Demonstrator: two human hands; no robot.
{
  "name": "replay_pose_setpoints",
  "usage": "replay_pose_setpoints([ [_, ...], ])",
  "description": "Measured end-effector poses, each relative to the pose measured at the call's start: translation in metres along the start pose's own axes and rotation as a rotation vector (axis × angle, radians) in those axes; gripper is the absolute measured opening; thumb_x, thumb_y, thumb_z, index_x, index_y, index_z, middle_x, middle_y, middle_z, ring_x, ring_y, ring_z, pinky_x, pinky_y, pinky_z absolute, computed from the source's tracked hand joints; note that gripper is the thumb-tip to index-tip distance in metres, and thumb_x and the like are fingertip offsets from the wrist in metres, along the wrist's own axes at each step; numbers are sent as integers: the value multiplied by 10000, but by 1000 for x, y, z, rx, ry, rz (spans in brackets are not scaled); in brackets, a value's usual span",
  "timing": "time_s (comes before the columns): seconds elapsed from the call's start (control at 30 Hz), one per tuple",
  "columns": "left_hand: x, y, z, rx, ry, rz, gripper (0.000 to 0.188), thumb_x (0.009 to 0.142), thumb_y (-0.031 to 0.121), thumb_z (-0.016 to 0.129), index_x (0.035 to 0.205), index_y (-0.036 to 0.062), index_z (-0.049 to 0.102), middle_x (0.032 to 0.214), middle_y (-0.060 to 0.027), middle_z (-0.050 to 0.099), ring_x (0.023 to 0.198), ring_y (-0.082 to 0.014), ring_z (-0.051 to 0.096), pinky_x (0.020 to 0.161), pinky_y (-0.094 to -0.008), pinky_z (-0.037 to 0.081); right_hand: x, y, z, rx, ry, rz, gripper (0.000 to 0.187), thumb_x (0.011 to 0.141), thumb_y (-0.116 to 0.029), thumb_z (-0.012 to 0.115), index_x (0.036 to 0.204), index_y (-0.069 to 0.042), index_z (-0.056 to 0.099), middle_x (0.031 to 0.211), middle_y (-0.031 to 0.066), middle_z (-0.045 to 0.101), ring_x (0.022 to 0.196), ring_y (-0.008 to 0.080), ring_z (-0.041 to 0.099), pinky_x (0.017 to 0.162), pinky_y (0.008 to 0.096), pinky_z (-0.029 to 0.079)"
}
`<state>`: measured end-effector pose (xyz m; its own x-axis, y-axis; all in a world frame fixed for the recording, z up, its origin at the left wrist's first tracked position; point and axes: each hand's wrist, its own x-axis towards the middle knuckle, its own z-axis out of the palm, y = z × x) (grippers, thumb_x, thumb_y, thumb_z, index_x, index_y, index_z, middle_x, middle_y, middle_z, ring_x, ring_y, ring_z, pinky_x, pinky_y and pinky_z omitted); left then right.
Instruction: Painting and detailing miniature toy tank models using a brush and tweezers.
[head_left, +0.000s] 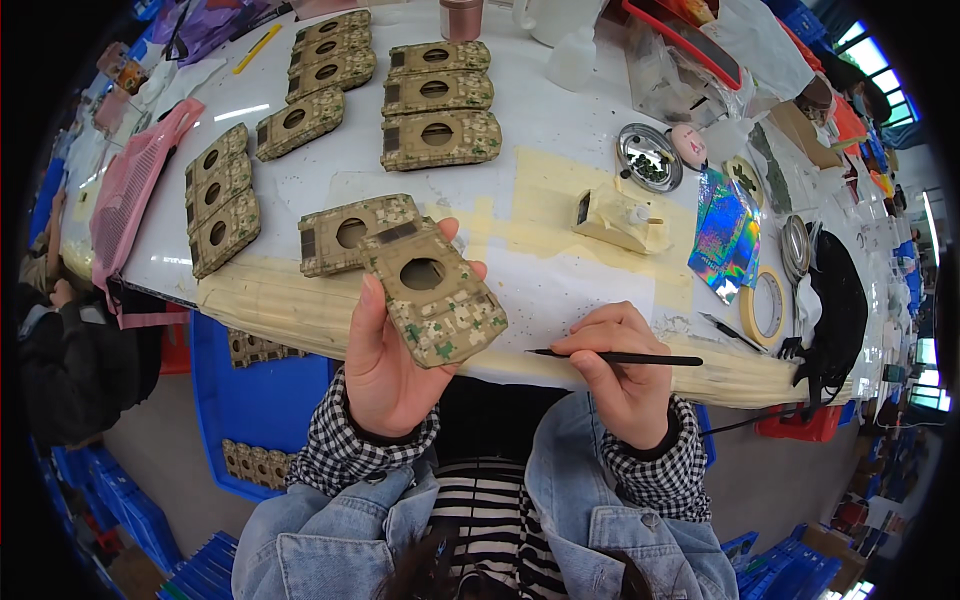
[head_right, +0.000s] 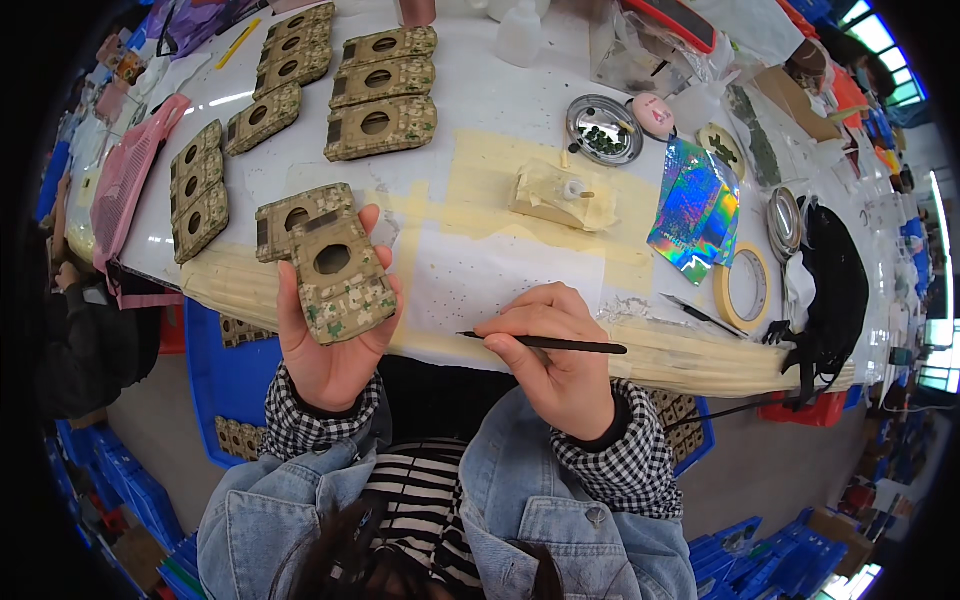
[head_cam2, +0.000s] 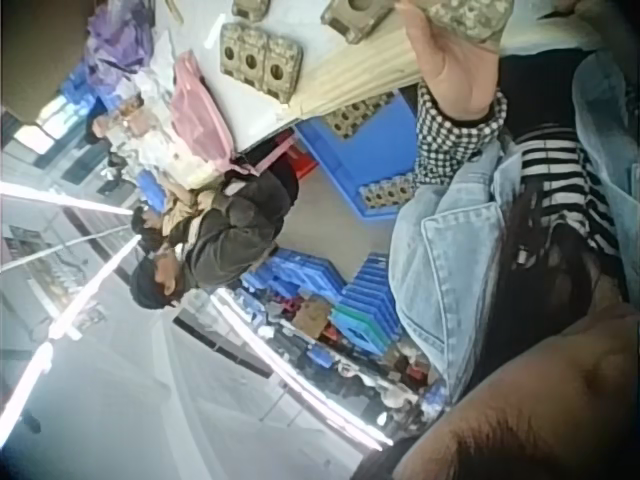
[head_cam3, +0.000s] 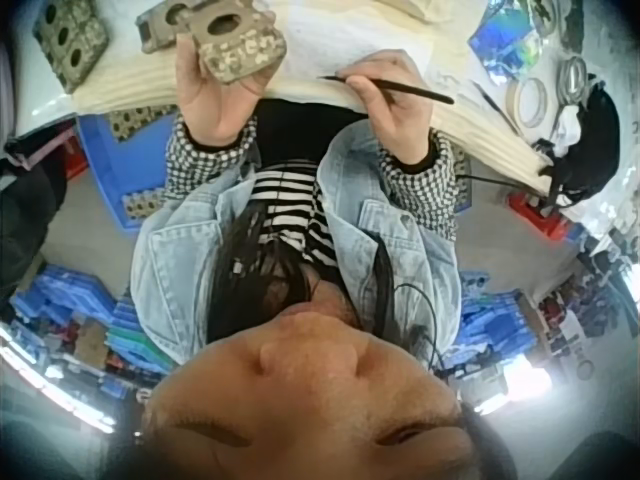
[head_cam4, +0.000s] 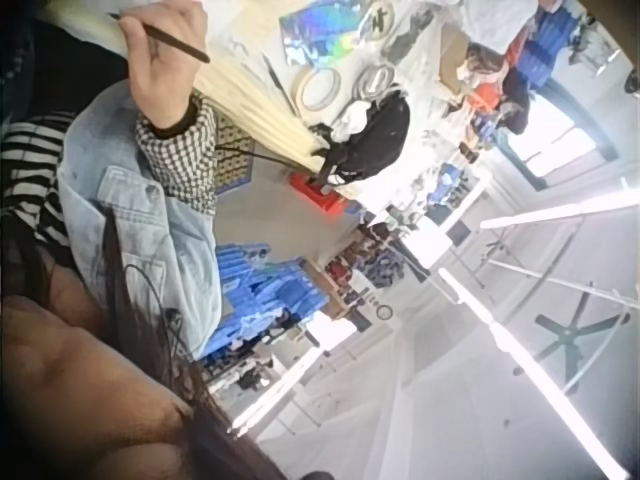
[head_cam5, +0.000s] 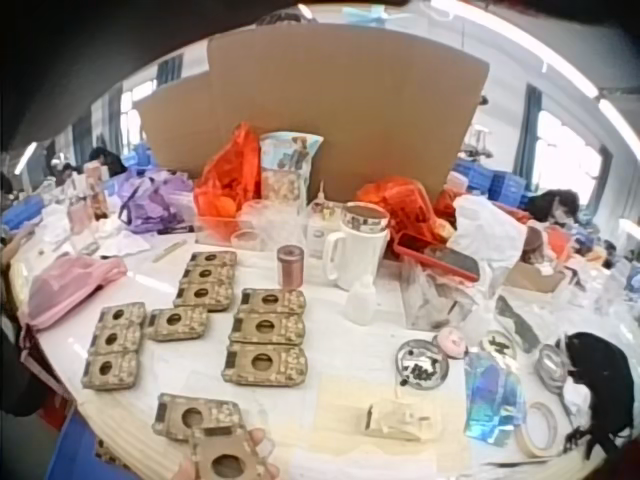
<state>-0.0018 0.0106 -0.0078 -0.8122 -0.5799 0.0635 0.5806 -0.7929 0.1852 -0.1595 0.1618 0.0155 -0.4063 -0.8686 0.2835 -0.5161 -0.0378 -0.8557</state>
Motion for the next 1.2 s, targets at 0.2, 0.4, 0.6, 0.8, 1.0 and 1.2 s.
replay_pose_setpoints([
  [0.2, 0, 0, 0, -2, -2, -1, 646, 989, 455, 376, 1488, 119, 143, 1525, -124, 211, 1287, -297, 428, 1044, -462, 444, 0, 3, 0, -9, 3, -22, 96, 803, -98, 704, 874, -34, 711, 796, 55, 657, 821, 221, 558, 727, 311, 461],
  [0.4, 0, 0, 0, -5, -9, -2, 640, 991, 455, 371, 1488, 120, 146, 1525, -128, 210, 1287, -295, 428, 1048, -463, 438, 0, 2, -1, -12, -4, -19, 98, 802, -98, 704, 876, -34, 711, 800, 55, 656, 825, 222, 558, 727, 312, 463],
  [0.6, 0, 1, 0, -13, -20, -6, 636, 992, 456, 364, 1489, 124, 144, 1525, -132, 207, 1293, -296, 423, 1050, -464, 436, 0, 2, -1, -3, -7, -14, 95, 807, -102, 701, 873, -34, 712, 797, 50, 657, 827, 219, 558, 728, 311, 463],
  [0.8, -1, 0, -1, -3, -17, -2, 636, 993, 458, 361, 1490, 125, 144, 1525, -134, 207, 1295, -296, 422, 1052, -462, 434, 0, 2, -1, -3, -7, -21, 94, 811, -102, 699, 874, -34, 713, 797, 48, 658, 826, 216, 558, 727, 309, 464],
  [1.0, -1, 0, 0, -6, -2, -1, 637, 991, 462, 364, 1488, 123, 155, 1524, -134, 213, 1293, -297, 424, 1051, -463, 432, 0, 2, -1, 14, 6, -6, 99, 809, -102, 700, 882, -36, 714, 798, 56, 653, 826, 216, 559, 719, 305, 468],
  [1.2, -1, 0, -1, -2, -1, -1, 639, 991, 462, 365, 1487, 120, 154, 1525, -133, 212, 1290, -299, 428, 1048, -465, 436, 0, 2, -1, 3, 0, 6, 102, 809, -107, 701, 883, -38, 714, 798, 62, 652, 824, 217, 560, 722, 308, 468],
])
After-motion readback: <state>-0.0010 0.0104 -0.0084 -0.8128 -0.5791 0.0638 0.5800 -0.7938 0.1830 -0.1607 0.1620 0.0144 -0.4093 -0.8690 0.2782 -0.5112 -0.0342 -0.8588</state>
